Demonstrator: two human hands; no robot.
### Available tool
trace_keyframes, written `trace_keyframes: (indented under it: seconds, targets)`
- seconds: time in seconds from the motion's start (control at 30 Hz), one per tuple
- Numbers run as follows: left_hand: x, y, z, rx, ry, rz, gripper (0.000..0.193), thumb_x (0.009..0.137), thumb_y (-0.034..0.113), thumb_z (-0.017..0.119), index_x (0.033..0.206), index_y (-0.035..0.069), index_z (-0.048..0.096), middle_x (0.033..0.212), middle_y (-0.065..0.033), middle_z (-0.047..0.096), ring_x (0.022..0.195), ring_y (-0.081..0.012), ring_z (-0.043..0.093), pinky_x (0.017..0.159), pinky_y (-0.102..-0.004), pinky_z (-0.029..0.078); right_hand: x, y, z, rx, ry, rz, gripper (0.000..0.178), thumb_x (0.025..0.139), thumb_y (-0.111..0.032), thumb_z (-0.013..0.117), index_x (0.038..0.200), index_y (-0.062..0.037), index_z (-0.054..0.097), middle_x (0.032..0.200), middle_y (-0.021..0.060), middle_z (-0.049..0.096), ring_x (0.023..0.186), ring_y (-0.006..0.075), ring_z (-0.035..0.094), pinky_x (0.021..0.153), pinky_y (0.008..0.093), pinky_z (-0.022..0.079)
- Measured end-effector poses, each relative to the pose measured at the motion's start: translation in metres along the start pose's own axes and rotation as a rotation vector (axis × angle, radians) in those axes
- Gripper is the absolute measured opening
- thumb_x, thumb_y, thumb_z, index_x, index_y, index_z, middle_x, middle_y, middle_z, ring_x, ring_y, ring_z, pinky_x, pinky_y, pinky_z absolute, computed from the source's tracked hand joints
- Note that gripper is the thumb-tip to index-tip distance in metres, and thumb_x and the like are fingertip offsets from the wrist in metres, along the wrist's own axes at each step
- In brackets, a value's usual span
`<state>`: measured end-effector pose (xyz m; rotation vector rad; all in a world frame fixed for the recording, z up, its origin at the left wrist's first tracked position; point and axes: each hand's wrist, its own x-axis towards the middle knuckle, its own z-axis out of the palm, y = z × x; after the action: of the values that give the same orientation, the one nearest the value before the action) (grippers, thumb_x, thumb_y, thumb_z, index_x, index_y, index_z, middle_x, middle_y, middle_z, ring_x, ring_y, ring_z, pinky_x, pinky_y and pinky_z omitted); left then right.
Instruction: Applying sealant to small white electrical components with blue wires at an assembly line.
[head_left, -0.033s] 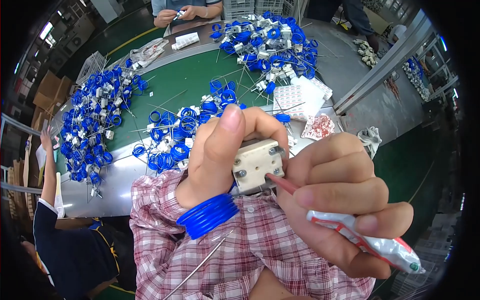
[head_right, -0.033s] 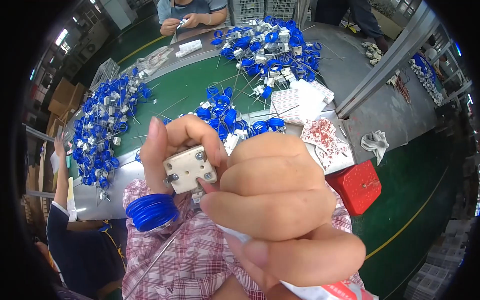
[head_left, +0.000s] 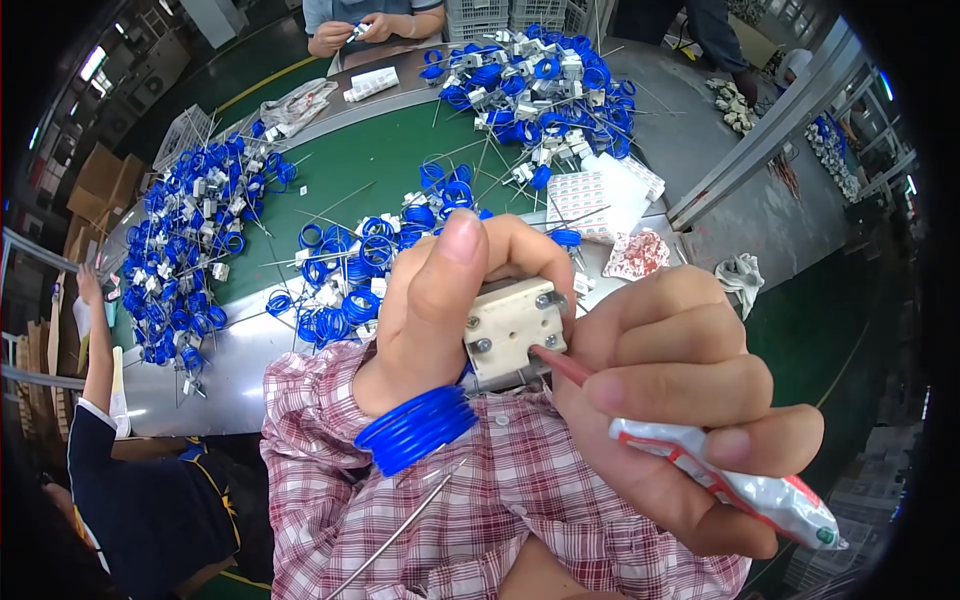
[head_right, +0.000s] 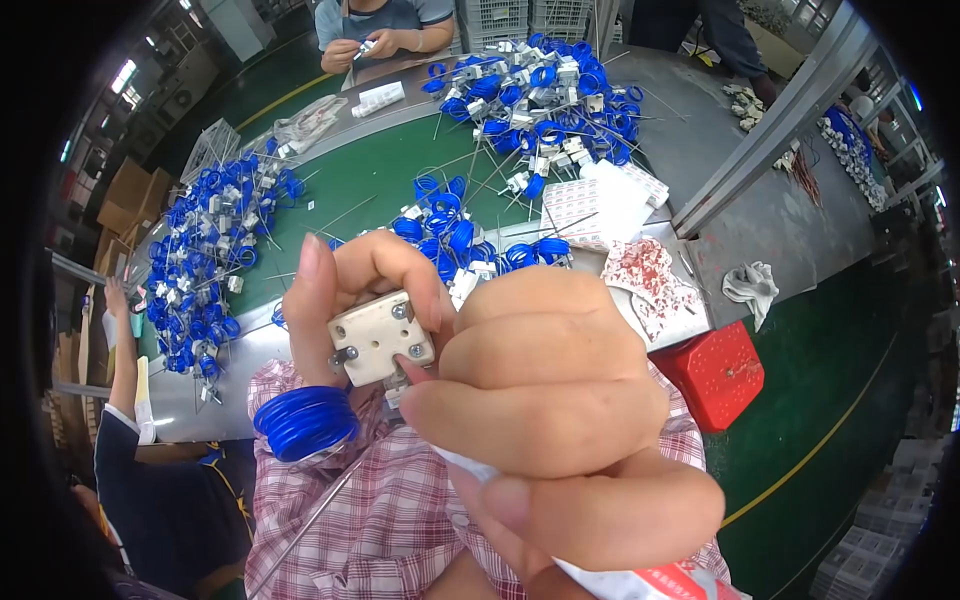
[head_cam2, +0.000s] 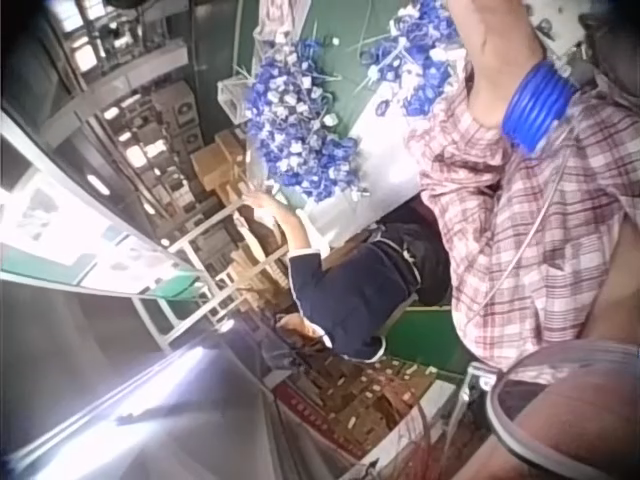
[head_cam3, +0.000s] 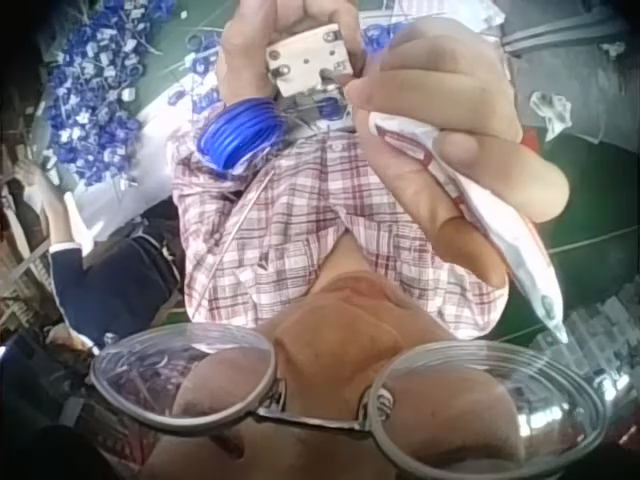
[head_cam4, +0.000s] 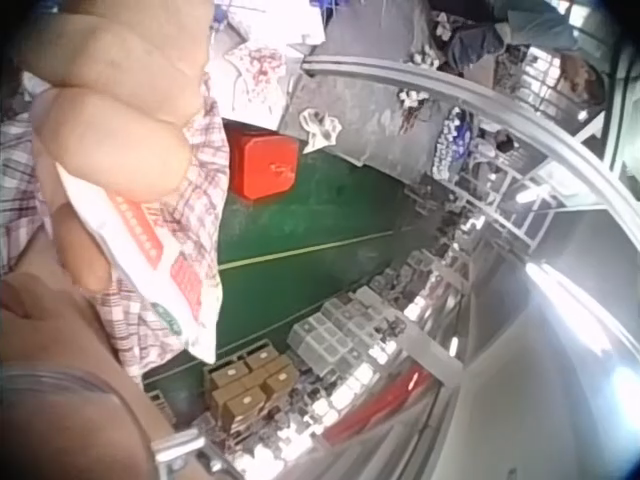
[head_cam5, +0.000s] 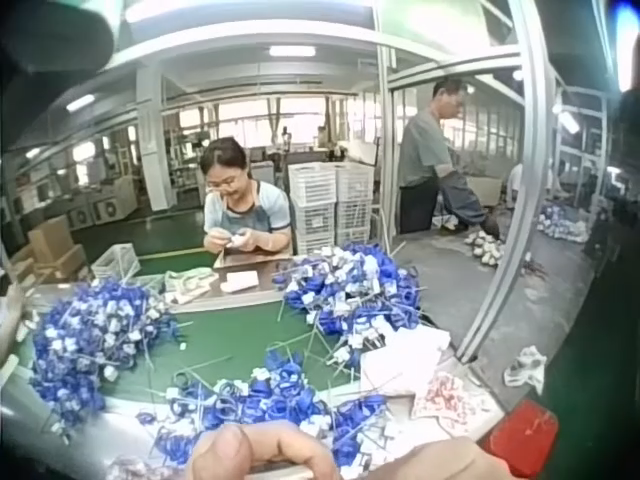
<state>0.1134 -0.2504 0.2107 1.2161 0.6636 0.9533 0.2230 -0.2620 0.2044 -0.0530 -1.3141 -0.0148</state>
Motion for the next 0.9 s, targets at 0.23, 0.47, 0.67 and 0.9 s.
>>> trace_keyframes:
  seconds: [0.23,0.47,0.67,0.9]
  targets:
    - [0.008,-0.001,-0.007,-0.056,-0.050,-0.060,0.067,0.085,0.055,0.022,0.078,-0.002,0.056,0.067,-0.0082,0.057,0.059,-0.0111,0.052,0.054,-0.0221,0.040,0.001,0.004,-0.006,0.002,-0.065,0.043,0.048,0.088,-0.051,0.025,0.091,-0.0040,0.037,0.063,0.0153,0.054,0.035,0.0147,0.038,0.032,0.0239,0.032]
    - [0.009,0.001,-0.010,-0.031,-0.012,-0.071,0.068,0.084,0.058,0.020,0.074,0.000,0.054,0.064,-0.0068,0.055,0.056,-0.0101,0.050,0.050,-0.0214,0.039,0.005,0.010,0.006,0.057,-0.037,0.129,0.048,0.088,-0.051,0.025,0.089,-0.0043,0.037,0.056,0.0140,0.053,0.035,0.0152,0.041,0.034,0.0251,0.038]
    - [0.010,0.001,-0.015,0.033,-0.044,-0.044,0.069,0.083,0.058,0.019,0.073,0.001,0.055,0.064,-0.0069,0.055,0.056,-0.0112,0.050,0.052,-0.0222,0.039,0.008,0.010,0.017,0.126,0.111,0.169,0.048,0.088,-0.051,0.023,0.086,-0.0055,0.036,0.055,0.0132,0.053,0.036,0.0163,0.041,0.036,0.0262,0.038]
    - [0.007,0.005,-0.014,-0.058,-0.122,-0.076,0.068,0.083,0.056,0.021,0.076,-0.002,0.057,0.068,-0.0107,0.058,0.061,-0.0137,0.052,0.056,-0.0238,0.040,0.006,0.010,-0.004,0.293,-0.062,0.277,0.047,0.088,-0.050,0.022,0.085,-0.0063,0.037,0.056,0.0136,0.052,0.036,0.0170,0.037,0.039,0.0281,0.034]
